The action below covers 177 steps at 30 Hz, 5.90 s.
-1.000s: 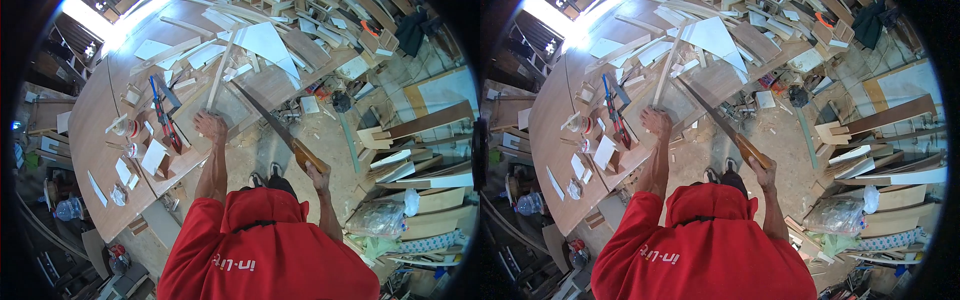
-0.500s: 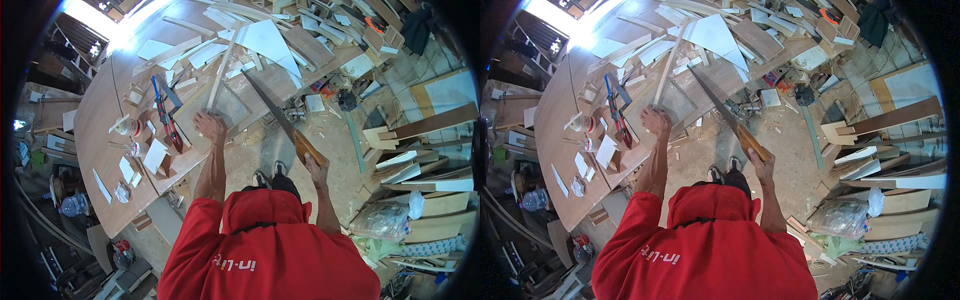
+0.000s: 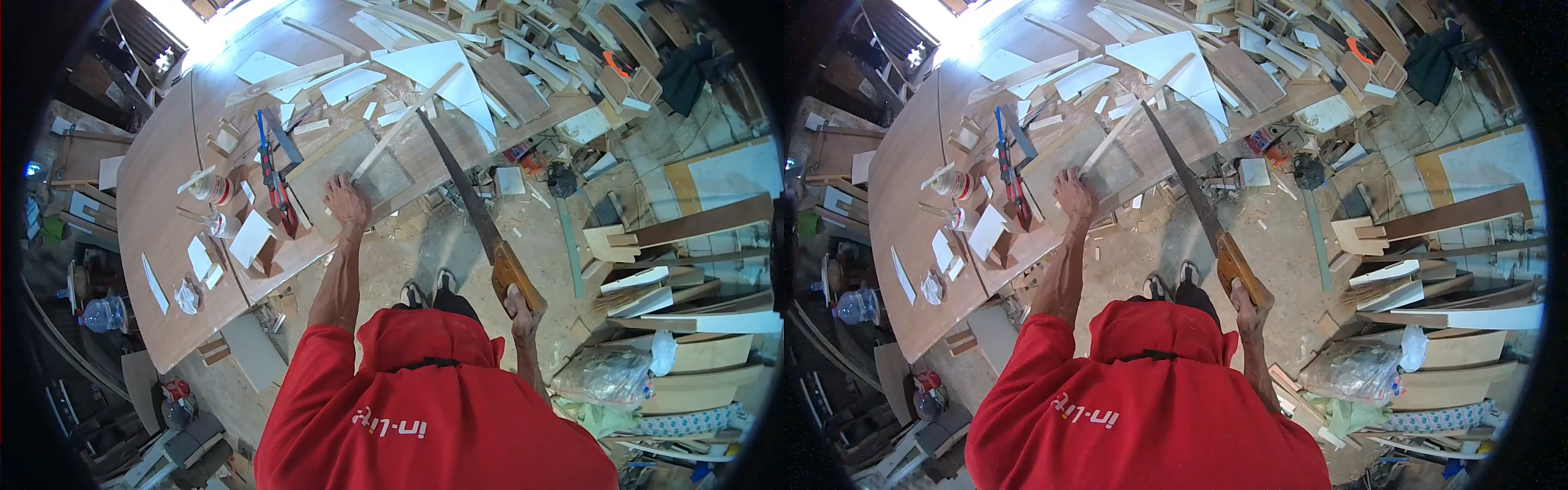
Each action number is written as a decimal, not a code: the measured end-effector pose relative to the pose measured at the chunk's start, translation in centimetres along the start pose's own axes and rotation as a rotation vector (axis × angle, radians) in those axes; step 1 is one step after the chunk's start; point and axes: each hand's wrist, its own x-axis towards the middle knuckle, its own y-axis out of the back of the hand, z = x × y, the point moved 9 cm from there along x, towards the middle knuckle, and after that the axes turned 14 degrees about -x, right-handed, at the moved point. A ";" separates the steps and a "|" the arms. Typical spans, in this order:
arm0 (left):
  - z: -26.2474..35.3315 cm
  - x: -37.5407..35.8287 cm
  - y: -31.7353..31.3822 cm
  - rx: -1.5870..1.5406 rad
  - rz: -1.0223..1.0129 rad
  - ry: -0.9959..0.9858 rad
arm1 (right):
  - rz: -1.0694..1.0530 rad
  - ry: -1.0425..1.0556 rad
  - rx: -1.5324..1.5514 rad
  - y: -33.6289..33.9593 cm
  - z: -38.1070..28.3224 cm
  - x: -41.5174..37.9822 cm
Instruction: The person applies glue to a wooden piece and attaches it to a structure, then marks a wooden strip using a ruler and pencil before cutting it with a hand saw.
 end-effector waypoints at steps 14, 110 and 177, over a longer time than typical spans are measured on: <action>7.2 -0.3 -0.3 -1.304 0.191 0.206 | 0.046 -0.012 0.210 0.0 0.2 1.5; 13.0 -0.1 -5.1 -0.084 -0.045 -0.313 | -0.030 0.007 0.270 -1.8 -1.8 13.4; 6.3 -0.3 -5.0 -0.157 0.096 0.153 | -0.573 0.204 -0.328 -0.5 -0.7 10.4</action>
